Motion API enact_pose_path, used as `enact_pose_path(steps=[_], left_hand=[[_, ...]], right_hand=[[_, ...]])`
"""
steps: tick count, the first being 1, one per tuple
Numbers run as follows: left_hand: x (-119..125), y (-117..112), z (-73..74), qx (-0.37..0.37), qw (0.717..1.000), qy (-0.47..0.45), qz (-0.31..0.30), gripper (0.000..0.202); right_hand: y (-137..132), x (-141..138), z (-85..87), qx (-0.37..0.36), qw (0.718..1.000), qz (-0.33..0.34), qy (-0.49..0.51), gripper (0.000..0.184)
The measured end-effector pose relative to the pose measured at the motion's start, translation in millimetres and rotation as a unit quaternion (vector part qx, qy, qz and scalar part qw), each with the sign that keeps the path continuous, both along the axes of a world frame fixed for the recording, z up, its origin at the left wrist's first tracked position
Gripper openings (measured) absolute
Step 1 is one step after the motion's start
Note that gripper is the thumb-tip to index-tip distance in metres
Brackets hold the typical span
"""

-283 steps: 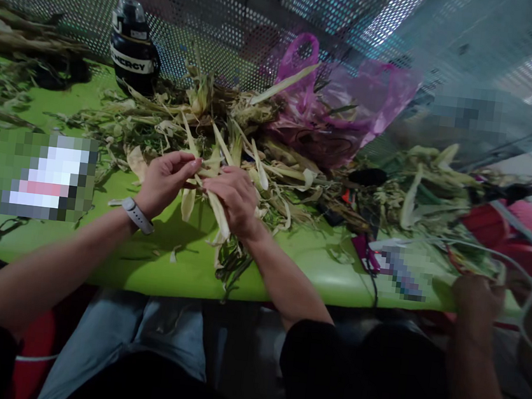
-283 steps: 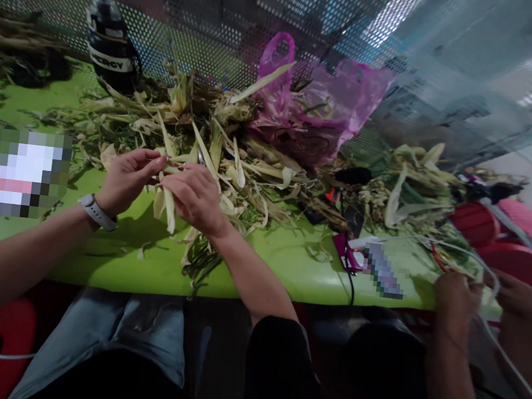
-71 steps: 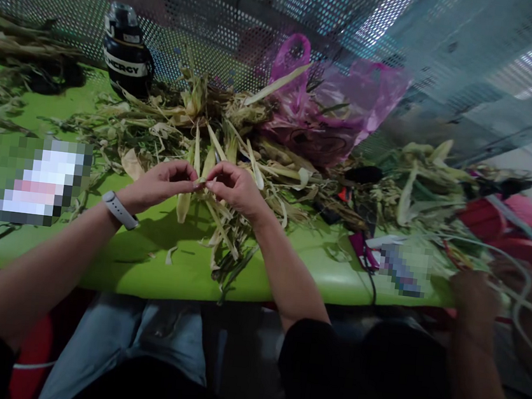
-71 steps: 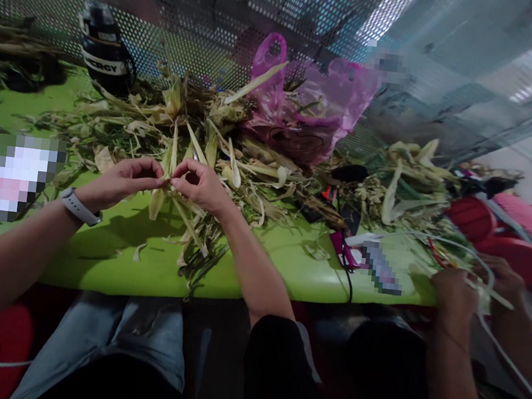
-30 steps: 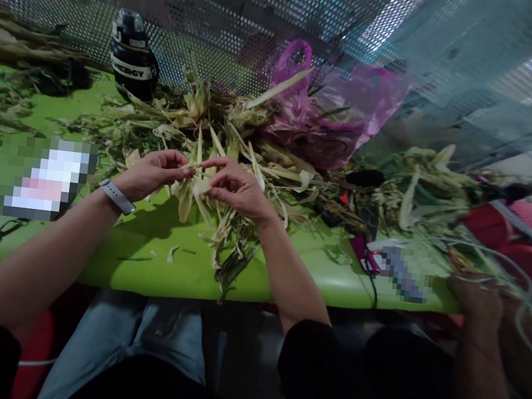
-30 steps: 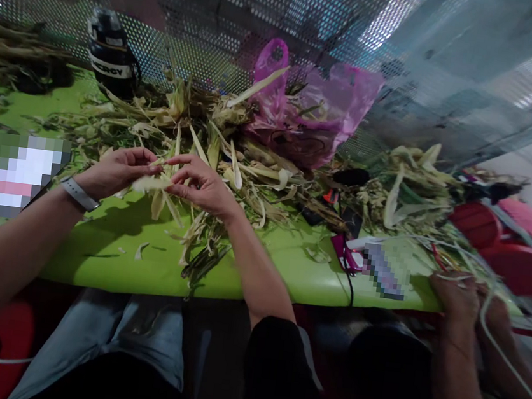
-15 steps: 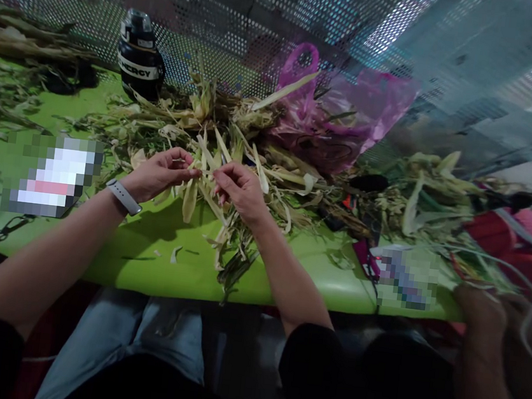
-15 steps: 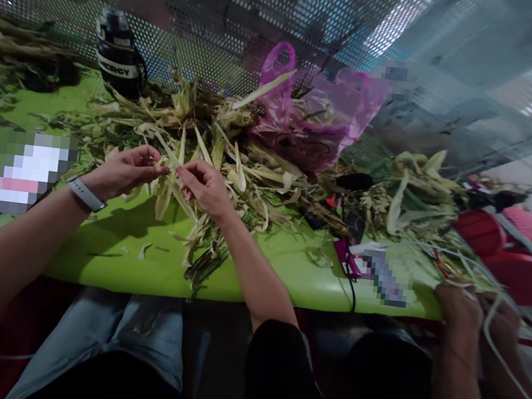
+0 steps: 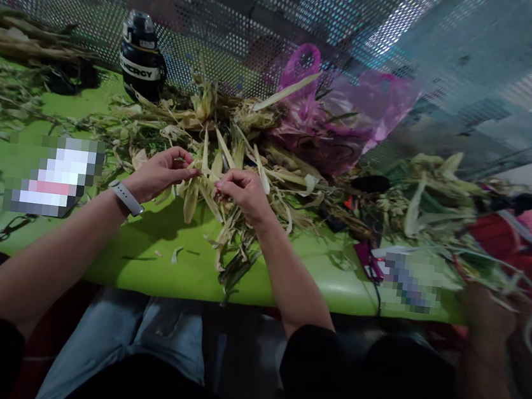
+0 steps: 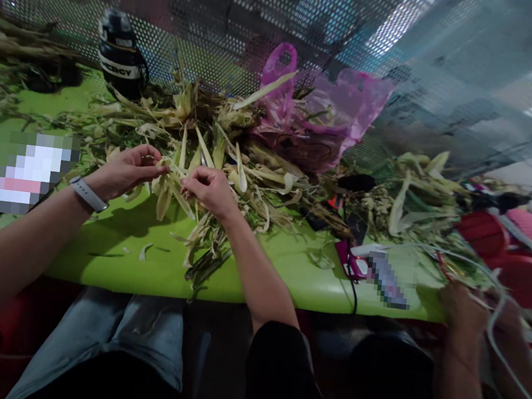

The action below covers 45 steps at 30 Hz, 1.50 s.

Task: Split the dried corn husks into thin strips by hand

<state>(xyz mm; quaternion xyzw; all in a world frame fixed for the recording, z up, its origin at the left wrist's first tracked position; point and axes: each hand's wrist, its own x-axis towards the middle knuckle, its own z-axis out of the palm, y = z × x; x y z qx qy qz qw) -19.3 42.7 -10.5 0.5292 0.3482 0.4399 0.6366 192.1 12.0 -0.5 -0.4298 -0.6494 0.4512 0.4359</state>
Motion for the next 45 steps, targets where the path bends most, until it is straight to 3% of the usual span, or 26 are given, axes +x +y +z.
enact_pose_path(steps=[5,14,19,25,35,42,45], left_hand=[[1,0,-1.4,0.027,0.999,0.022,0.006,0.036],[4,-1,-7.9,0.107,0.991,0.068,0.032,0.030],[8,-3,-9.5,0.139,0.984,0.088,0.062,0.034],[10,-5,-8.1,0.163,0.977,0.113,0.074,0.033],[12,-5,-10.4,0.122,0.985,0.103,0.060,0.037],[11,-2,-11.4,0.088,0.991,0.070,0.071,0.038],[11,-3,-11.7,0.098,0.990,0.078,0.059,0.035]], right_hand=[[-1,-2,0.8,0.008,1.000,0.010,-0.001,0.023],[2,-6,0.0,-0.026,0.999,-0.033,0.014,0.018],[4,-10,-1.1,-0.088,0.994,-0.055,0.032,0.027],[6,-9,-2.8,-0.107,0.993,-0.042,0.014,0.030],[4,-11,-3.8,-0.102,0.994,-0.013,-0.022,0.049],[2,-4,2.0,-0.025,0.997,0.026,-0.065,0.041],[4,0,1.2,-0.029,0.997,0.038,-0.054,0.036]])
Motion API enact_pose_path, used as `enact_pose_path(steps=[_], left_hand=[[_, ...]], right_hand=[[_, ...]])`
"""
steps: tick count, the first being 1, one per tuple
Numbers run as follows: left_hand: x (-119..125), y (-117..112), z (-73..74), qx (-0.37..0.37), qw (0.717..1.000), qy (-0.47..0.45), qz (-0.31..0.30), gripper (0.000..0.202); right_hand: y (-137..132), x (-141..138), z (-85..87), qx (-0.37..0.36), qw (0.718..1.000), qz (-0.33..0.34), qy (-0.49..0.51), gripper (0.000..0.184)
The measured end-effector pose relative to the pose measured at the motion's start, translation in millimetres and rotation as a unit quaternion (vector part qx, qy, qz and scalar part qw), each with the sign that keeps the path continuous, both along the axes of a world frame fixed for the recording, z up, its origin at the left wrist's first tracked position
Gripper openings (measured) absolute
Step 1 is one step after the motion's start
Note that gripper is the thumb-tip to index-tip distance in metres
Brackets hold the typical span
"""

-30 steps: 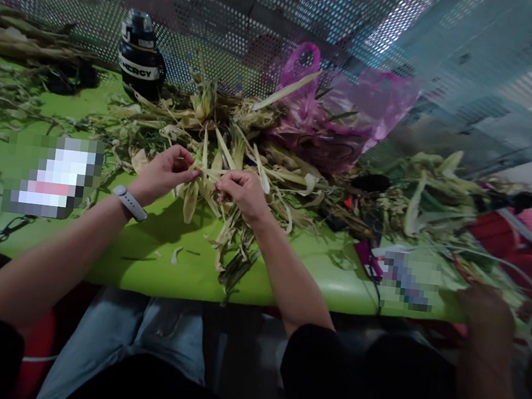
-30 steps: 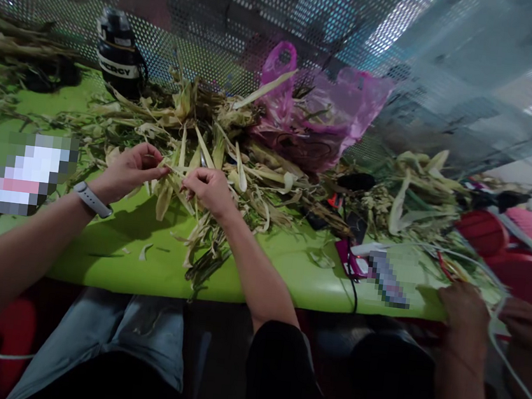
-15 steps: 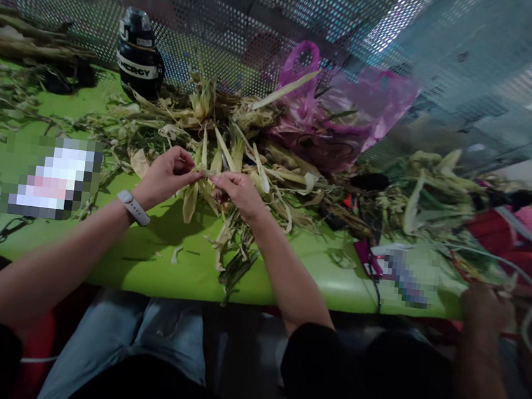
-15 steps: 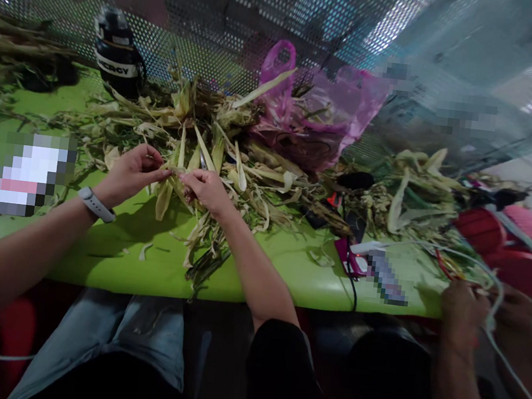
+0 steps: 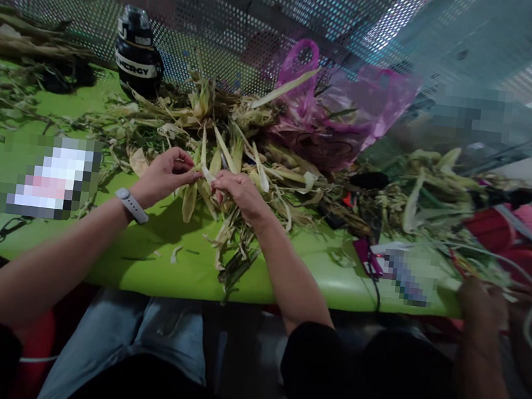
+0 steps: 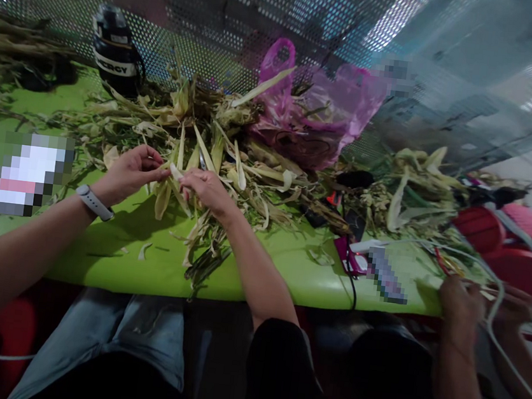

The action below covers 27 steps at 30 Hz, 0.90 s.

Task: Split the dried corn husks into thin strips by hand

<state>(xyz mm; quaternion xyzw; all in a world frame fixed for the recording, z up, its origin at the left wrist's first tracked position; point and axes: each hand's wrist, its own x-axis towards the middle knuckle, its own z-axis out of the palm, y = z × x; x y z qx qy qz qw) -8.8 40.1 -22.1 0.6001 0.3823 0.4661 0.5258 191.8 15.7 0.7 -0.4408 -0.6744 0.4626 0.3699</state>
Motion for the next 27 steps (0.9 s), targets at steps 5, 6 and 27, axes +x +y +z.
enact_pose_path(steps=[5,6,27], left_hand=[[0.7,-4.8,4.4,-0.023,0.999,-0.001,-0.041,0.033],[0.8,-5.6,5.3,-0.028,0.998,-0.003,-0.048,0.033],[-1.5,-4.7,5.0,-0.068,0.994,-0.046,-0.078,0.041]], right_hand=[[3.5,3.7,-2.6,-0.054,0.999,0.004,0.008,0.033],[3.9,3.9,-2.5,-0.059,0.998,0.006,0.010,0.032],[4.3,5.5,-3.5,-0.001,0.999,0.014,-0.039,0.048]])
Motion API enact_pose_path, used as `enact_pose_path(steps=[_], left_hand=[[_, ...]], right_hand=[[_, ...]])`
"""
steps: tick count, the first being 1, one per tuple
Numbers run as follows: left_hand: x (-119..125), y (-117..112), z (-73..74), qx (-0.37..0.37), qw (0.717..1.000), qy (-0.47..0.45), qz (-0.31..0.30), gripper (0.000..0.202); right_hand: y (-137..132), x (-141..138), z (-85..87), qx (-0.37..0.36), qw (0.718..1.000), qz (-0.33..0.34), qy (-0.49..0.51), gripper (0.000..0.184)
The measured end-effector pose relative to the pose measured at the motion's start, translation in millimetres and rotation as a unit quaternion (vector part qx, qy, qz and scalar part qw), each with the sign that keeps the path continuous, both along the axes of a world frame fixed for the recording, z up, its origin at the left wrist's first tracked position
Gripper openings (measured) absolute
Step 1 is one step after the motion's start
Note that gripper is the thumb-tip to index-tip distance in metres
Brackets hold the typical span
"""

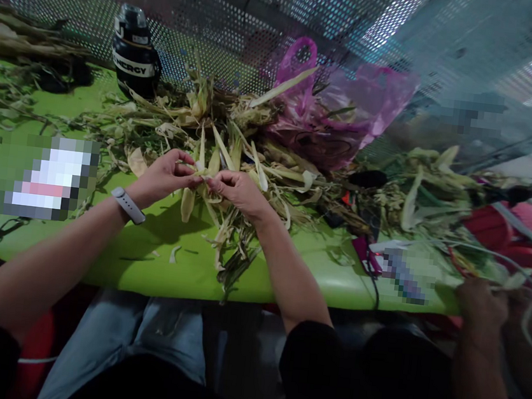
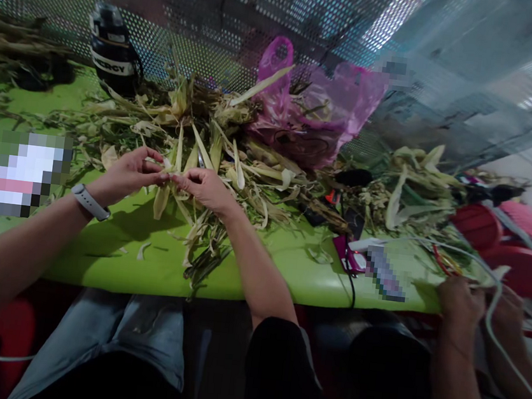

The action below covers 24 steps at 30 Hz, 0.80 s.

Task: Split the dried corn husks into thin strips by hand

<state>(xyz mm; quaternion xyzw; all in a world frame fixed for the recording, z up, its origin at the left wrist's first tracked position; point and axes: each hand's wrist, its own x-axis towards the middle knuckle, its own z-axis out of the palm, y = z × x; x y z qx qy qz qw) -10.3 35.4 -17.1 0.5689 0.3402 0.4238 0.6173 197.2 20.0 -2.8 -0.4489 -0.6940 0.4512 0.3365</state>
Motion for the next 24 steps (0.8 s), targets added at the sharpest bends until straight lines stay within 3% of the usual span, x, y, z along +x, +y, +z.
enact_pose_path(steps=[4,12,19,21,24], left_hand=[[-1,0,1.7,-0.019,1.000,0.001,-0.019,0.039],[-3,2,3.0,0.035,0.997,0.051,-0.037,0.036],[0,-5,4.7,0.070,0.988,0.112,-0.078,0.029],[-1,-5,5.4,0.085,0.986,0.112,-0.086,0.030],[-3,-3,6.6,0.101,0.984,0.109,-0.097,0.033]], right_hand=[[2,-3,-4.9,0.045,0.998,-0.047,0.024,0.055],[1,-10,-11.7,0.072,0.993,-0.088,-0.005,0.057],[0,-11,-7.2,0.223,0.971,-0.089,-0.018,0.035],[0,-12,-6.8,0.216,0.970,-0.111,0.011,0.031],[2,-16,-4.0,0.133,0.982,-0.118,0.067,0.032]])
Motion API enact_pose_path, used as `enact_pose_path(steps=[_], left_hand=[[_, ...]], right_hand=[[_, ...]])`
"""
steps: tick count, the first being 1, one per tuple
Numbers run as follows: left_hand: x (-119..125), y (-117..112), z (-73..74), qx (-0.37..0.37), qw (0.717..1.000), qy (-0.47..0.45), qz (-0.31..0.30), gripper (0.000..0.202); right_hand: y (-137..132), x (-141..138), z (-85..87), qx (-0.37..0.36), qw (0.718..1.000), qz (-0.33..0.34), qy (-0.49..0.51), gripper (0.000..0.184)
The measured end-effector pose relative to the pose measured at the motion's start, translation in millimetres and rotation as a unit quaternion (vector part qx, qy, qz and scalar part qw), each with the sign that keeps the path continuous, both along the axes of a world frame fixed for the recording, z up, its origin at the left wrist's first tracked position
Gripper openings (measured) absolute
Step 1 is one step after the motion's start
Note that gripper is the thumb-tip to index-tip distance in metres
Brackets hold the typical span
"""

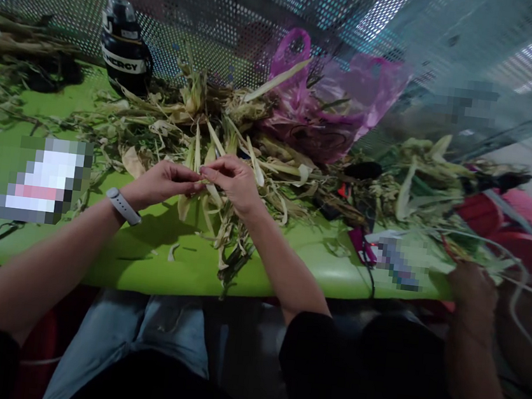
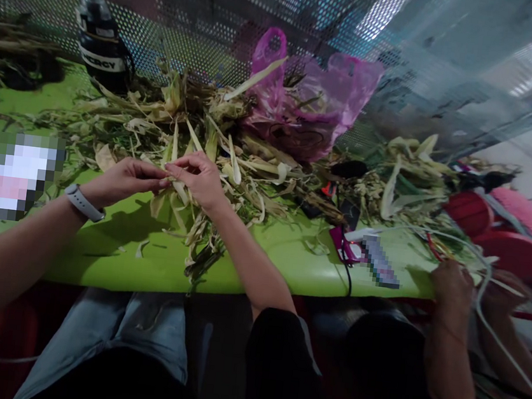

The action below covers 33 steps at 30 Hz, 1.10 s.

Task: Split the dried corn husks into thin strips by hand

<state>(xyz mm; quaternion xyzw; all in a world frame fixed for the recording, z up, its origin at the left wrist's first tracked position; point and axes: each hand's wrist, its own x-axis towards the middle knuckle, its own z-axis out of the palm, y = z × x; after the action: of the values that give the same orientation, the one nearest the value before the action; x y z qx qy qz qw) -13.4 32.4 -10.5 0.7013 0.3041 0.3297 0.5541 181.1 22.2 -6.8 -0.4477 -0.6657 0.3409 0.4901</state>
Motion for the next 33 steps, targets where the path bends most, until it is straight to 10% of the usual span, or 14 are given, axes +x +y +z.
enact_pose_path(steps=[5,22,33], left_hand=[[-2,0,2.5,-0.013,0.999,0.029,-0.031,0.034],[-1,-4,4.2,-0.129,0.989,-0.060,-0.036,0.023],[-6,-1,8.8,-0.220,0.960,-0.175,0.007,0.024]], right_hand=[[16,-11,17.0,-0.081,0.994,0.065,0.042,0.037],[108,-54,54.2,-0.024,0.997,0.023,0.064,0.049],[54,-23,30.3,-0.268,0.952,0.129,-0.069,0.056]])
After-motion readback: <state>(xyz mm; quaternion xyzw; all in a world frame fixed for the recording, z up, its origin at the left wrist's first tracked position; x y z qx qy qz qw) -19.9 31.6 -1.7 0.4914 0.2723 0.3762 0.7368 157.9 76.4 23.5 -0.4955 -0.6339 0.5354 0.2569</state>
